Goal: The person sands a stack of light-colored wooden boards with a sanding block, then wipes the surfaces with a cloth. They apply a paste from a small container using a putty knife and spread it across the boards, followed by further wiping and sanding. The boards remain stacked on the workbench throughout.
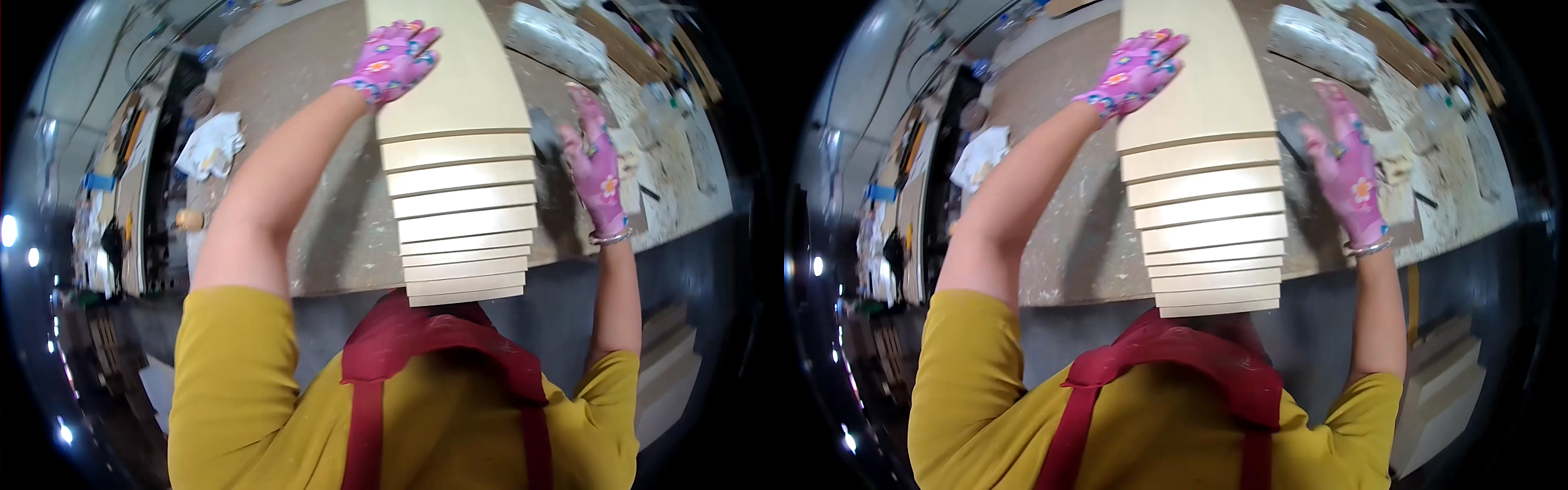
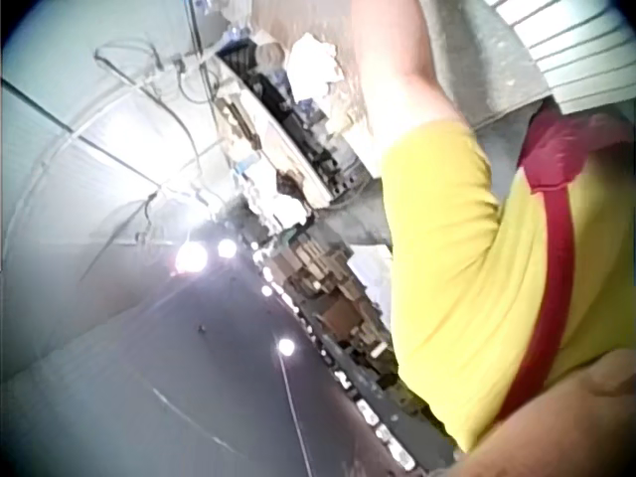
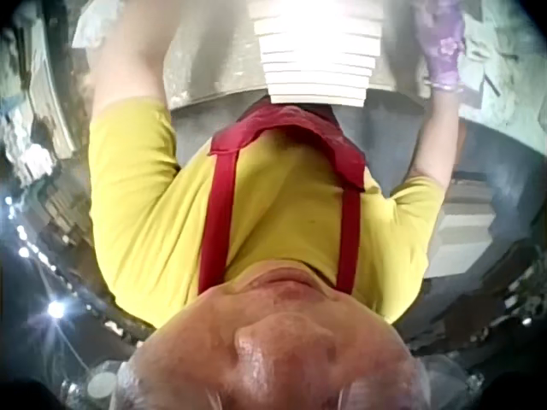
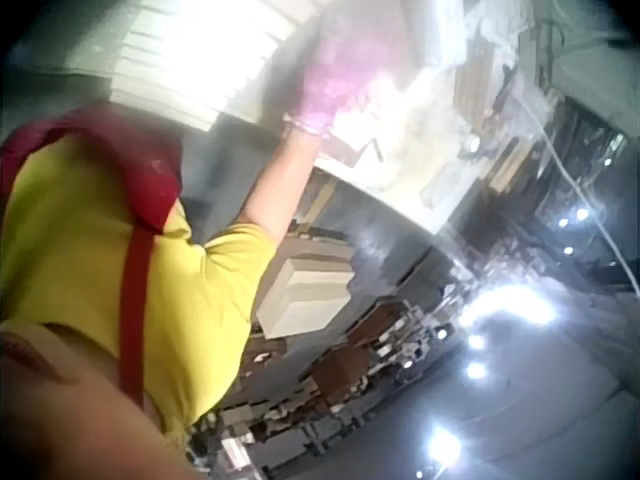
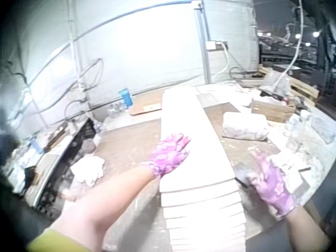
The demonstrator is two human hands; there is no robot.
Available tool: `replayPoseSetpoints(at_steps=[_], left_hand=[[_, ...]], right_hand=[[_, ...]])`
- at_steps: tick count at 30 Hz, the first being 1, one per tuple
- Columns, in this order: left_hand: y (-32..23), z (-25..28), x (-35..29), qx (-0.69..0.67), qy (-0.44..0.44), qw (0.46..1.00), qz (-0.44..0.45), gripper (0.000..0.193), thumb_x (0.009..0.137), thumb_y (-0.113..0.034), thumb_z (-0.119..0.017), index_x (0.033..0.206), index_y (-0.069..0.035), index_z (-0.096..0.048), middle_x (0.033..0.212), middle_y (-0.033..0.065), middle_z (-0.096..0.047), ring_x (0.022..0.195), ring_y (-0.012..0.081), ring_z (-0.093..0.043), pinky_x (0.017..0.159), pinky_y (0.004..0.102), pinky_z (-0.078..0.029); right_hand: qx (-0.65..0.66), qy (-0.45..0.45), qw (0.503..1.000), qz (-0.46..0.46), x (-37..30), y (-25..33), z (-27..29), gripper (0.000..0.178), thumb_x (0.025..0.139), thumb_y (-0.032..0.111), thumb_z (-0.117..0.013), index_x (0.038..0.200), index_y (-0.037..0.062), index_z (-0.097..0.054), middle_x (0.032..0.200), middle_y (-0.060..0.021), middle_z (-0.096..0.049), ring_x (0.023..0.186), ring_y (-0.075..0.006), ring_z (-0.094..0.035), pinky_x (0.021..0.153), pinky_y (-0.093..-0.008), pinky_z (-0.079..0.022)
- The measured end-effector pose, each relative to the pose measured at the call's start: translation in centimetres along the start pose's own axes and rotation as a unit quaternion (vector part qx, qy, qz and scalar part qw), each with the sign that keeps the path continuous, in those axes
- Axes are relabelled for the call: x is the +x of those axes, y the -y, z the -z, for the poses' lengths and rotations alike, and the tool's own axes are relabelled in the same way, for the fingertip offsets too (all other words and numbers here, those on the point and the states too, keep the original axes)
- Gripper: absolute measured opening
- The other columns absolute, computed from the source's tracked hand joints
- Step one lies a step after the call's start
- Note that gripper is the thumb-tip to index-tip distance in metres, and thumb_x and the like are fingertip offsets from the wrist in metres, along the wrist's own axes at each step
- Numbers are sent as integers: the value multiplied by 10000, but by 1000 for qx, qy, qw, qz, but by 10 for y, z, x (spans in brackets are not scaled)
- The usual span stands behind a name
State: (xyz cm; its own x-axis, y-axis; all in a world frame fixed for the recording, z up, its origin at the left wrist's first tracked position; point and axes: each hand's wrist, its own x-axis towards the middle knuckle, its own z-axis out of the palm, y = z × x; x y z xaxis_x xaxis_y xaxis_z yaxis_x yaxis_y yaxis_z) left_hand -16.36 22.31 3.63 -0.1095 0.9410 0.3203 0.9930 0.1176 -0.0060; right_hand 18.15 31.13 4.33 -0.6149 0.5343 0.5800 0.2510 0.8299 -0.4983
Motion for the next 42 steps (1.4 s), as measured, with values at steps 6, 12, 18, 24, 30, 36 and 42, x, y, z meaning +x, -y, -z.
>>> replayPoseSetpoints(at_steps=[6, 12, 18, 24, 30, 36, 42], left_hand=[[-21, 10, -18, 30, 51, 995, 85, 621, 995, -516, -357, 1493, -151, -422, 1542, 144, -402, 1449, 307, -336, 1175, 502, -204], [-49, 34, -69, -66, 45, 996, -51, 604, 1005, -477, -366, 1515, -156, -384, 1557, 140, -372, 1455, 325, -321, 1194, 532, -186], [-35, 24, -124, -119, -44, 978, -166, 512, 989, -364, -485, 1476, -207, -456, 1546, 98, -402, 1451, 340, -321, 1199, 538, -207], [-35, 78, -156, -174, -7, 953, -249, 286, 965, -276, -565, 1206, -166, -674, 1255, 79, -663, 1248, 278, -569, 1133, 462, -380], [-54, 90, -74, -226, 34, 971, -64, 451, 1026, -410, -467, 1388, -156, -554, 1394, 141, -562, 1322, 319, -494, 1126, 440, -385], [-62, 23, -23, 1, 33, 999, -22, 526, 1035, -392, -434, 1510, -168, -398, 1543, 151, -394, 1449, 353, -314, 1204, 446, -224], [-68, 19, -22, 18, 36, 999, -17, 539, 1036, -426, -399, 1500, -153, -407, 1541, 149, -394, 1442, 356, -326, 1201, 471, -222]], right_hand=[[-54, 149, 982, 103, 6, 32, -57, 540, 985, 347, -515, 1438, 56, -478, 1509, -214, -420, 1424, -411, -345, 1181, -476, -266], [-41, 110, 986, 121, 1, 13, -58, 505, 1010, 292, -489, 1457, 58, -464, 1506, -182, -439, 1414, -358, -379, 1183, -439, -280], [228, 11, 957, -178, -26, 13, -41, 523, 1019, 251, -509, 1472, 4, -422, 1461, -122, -502, 1349, -220, -468, 1123, -343, -355], [266, -77, 902, -332, -97, -3, -7, 481, 1020, 233, -529, 1442, 10, -465, 1419, -131, -530, 1304, -236, -518, 1046, -353, -466], [279, -107, 902, -311, -124, -82, 48, 447, 1022, 268, -552, 1383, 5, -527, 1374, -150, -559, 1232, -243, -578, 1024, -366, -490], [137, 14, 953, -269, -132, -141, 97, 359, 1009, 163, -555, 1306, -35, -588, 1255, -120, -644, 1201, -196, -570, 1048, -308, -416], [206, -16, 938, -278, -144, -178, 141, 384, 1013, 141, -551, 1351, -42, -548, 1225, -115, -634, 1120, -167, -588, 994, -292, -442]])
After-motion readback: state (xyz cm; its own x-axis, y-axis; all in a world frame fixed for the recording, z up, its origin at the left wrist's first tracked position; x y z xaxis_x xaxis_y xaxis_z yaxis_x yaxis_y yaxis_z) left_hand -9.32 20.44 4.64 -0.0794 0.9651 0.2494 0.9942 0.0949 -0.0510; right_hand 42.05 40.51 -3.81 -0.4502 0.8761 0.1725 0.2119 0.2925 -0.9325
